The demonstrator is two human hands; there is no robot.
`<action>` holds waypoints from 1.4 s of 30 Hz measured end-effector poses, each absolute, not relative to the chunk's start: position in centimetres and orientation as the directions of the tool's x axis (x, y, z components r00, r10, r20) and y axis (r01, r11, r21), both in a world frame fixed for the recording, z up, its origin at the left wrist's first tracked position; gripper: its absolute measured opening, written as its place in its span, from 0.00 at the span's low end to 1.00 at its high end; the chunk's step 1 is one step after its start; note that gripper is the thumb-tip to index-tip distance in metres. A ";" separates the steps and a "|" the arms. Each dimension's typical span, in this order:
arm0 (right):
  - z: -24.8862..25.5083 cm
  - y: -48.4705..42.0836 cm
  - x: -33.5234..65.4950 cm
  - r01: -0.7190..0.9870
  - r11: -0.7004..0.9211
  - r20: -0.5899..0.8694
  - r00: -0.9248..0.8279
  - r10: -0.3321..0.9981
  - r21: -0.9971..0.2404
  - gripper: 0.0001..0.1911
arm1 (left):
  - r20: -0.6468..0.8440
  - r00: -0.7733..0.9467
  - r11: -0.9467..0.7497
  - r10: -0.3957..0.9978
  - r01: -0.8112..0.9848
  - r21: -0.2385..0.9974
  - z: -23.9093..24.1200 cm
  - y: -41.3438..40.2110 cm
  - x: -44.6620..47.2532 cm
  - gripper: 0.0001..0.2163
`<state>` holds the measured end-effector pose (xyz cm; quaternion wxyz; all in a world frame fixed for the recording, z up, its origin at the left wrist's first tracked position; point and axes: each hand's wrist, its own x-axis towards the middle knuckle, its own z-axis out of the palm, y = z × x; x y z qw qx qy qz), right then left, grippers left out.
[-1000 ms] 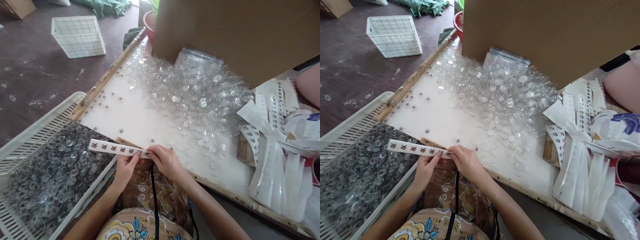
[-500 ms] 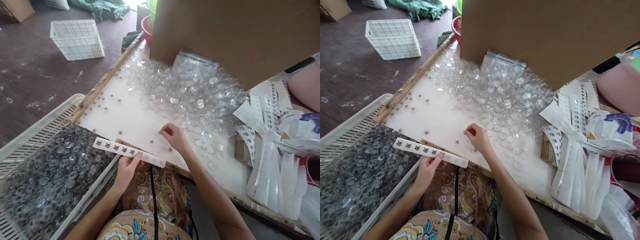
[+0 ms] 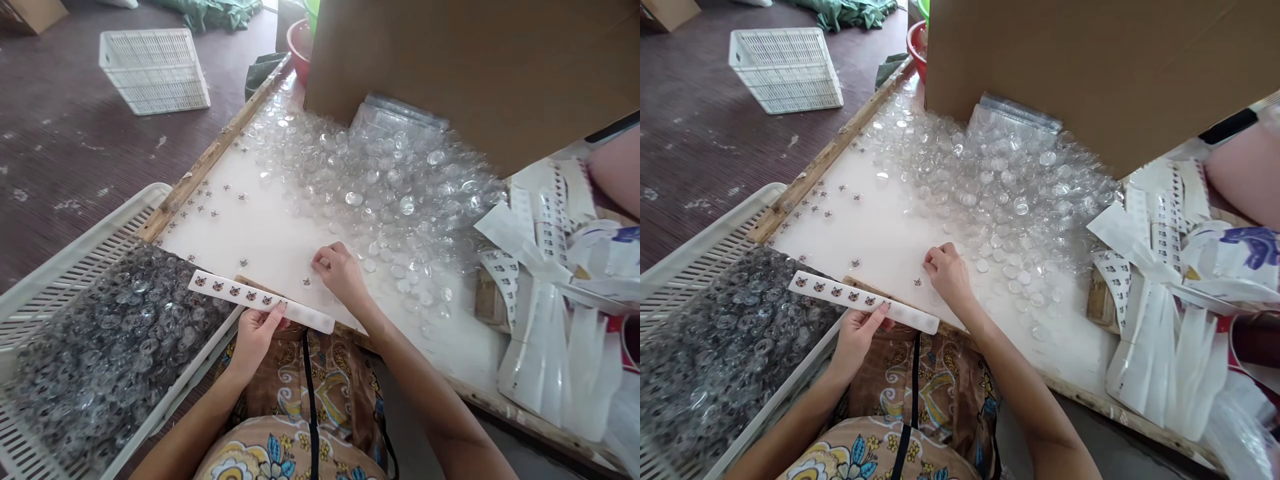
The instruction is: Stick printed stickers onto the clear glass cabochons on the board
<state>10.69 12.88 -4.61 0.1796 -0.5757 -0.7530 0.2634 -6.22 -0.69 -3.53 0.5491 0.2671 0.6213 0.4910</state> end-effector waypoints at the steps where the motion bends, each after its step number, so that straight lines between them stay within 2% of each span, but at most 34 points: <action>1: -4.7 12.8 10.7 0.769 0.202 -0.025 -0.273 0.962 -0.606 0.04 | -0.418 -0.255 0.373 0.872 -0.208 0.904 -3.5 -0.7 -6.2 0.15; 6: -3.4 11.4 10.7 0.713 0.223 0.019 -0.282 0.959 -0.665 0.14 | -0.398 -0.247 0.364 0.884 -0.171 0.916 -3.2 -0.6 -5.9 0.16; 9: -1.7 9.2 10.4 0.515 0.311 0.032 -0.480 0.877 -0.799 0.12 | -0.356 -0.224 0.342 0.907 -0.102 0.934 -2.9 -0.6 -5.7 0.17; 12: -0.4 7.3 10.2 0.379 0.284 -0.017 -0.624 0.781 -0.881 0.07 | -0.314 -0.209 0.312 0.926 -0.040 0.949 -2.6 -0.6 -5.6 0.18; 15: -0.3 6.5 10.4 0.394 0.272 -0.026 -0.606 0.795 -0.878 0.06 | -0.287 -0.251 0.286 0.925 -0.043 0.957 -2.4 -0.5 -5.7 0.17; 17: -0.6 6.2 10.6 0.419 0.322 0.005 -0.603 0.797 -0.849 0.05 | -0.286 -0.284 0.279 0.915 -0.064 0.958 -2.5 -0.3 -5.9 0.15; 20: -0.7 6.1 10.6 0.441 0.473 0.128 -0.614 0.779 -0.763 0.06 | -0.314 -0.318 0.301 0.895 -0.091 0.949 -2.9 0.0 -6.0 0.15; 22: -0.4 6.7 10.6 0.389 0.516 0.214 -0.602 0.770 -0.763 0.07 | -0.332 -0.329 0.315 0.884 -0.105 0.943 -3.3 0.2 -6.0 0.16; 25: 0.0 9.4 10.9 0.334 0.389 0.231 -0.427 0.874 -0.858 0.05 | -0.344 -0.309 0.327 0.886 -0.109 0.939 -3.8 0.3 -6.0 0.17; 28: -0.5 13.4 11.5 0.444 0.176 0.080 -0.226 0.971 -0.879 0.05 | -0.349 -0.289 0.333 0.891 -0.105 0.937 -4.1 0.4 -6.0 0.16; 31: -2.1 16.3 11.9 0.565 0.053 -0.067 -0.190 0.980 -0.824 0.05 | -0.356 -0.278 0.336 0.892 -0.117 0.935 -4.1 0.4 -6.1 0.15; 36: -3.9 17.4 11.6 0.629 0.016 -0.131 -0.187 0.974 -0.777 0.03 | -0.378 -0.262 0.356 0.888 -0.130 0.926 -4.0 0.4 -6.1 0.16; 42: -4.4 16.8 10.8 0.668 0.071 -0.097 -0.211 0.973 -0.741 0.02 | -0.390 -0.260 0.369 0.883 -0.127 0.921 -3.7 0.6 -6.1 0.15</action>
